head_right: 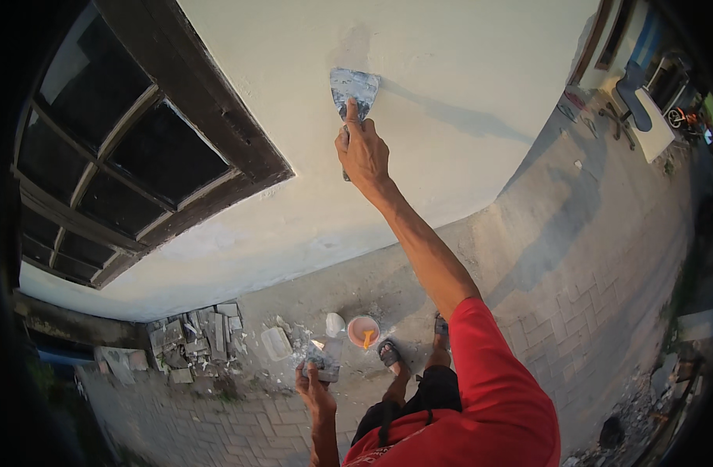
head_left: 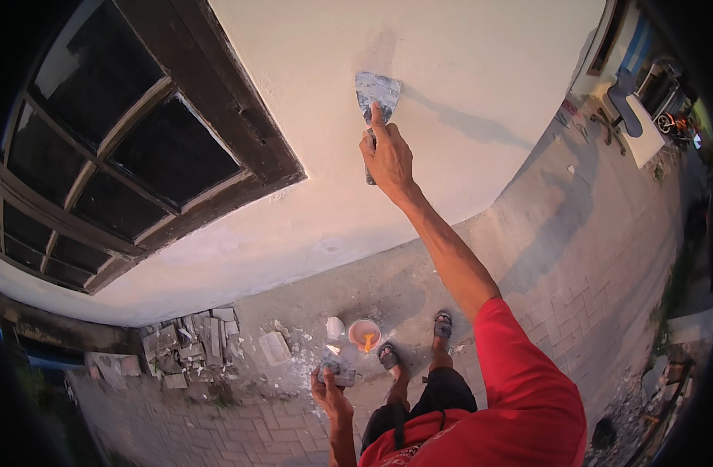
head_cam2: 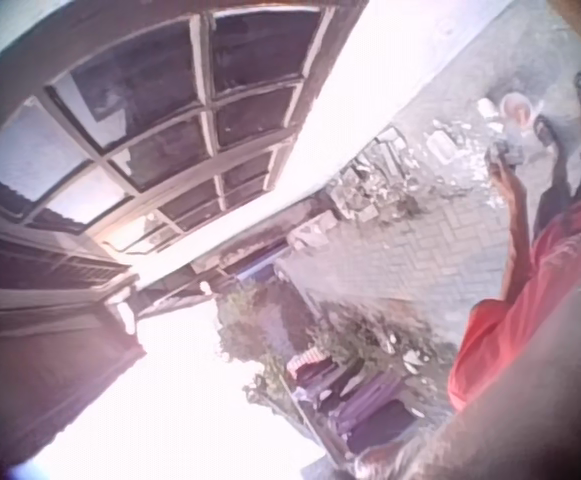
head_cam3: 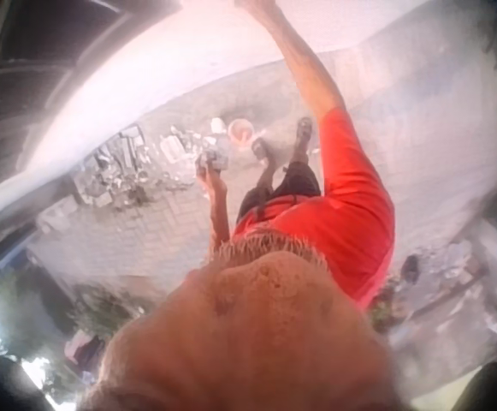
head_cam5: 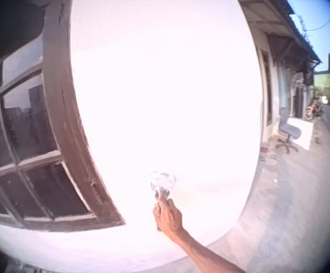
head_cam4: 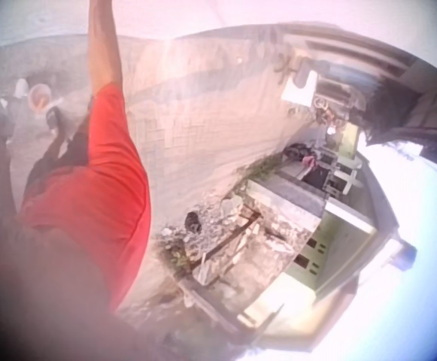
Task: The person scrapes and applies filler onto the exterior wall using putty knives.
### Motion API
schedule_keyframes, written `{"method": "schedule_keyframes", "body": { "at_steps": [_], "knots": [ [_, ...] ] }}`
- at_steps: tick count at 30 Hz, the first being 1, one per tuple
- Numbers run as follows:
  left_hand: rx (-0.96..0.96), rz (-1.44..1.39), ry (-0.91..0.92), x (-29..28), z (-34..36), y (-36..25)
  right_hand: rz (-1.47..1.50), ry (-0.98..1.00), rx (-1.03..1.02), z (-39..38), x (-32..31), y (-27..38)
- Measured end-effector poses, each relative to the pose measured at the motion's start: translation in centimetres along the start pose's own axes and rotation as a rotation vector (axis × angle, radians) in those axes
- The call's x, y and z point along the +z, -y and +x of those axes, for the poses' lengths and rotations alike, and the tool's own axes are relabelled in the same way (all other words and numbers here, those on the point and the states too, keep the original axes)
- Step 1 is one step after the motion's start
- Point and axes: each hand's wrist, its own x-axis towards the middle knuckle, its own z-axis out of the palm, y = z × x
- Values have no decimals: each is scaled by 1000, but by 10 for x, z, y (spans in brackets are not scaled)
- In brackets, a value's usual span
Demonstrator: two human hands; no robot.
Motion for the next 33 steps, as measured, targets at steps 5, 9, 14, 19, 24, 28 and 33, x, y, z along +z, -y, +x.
{"method": "schedule_keyframes", "body": {
  "at_steps": [5,9,14,19,24,28,33],
  "knots": [
    [2,20,53,-2,0,3,-110,388,56,-63,-11,-40],
    [6,40,-1,2,-1,8,-162,113,-15,-43,-70,-102],
    [-3,69,-2,8,-2,11,-314,52,-44,20,-96,-142],
    [-32,80,41,30,0,14,-310,88,-46,15,-57,-172],
    [-10,76,40,45,2,8,-124,333,138,-51,-67,-184],
    [-9,90,61,54,3,7,30,7,167,-18,-90,-156],
    [-22,94,99,61,10,12,111,-27,238,43,-68,-99]
  ]
}}
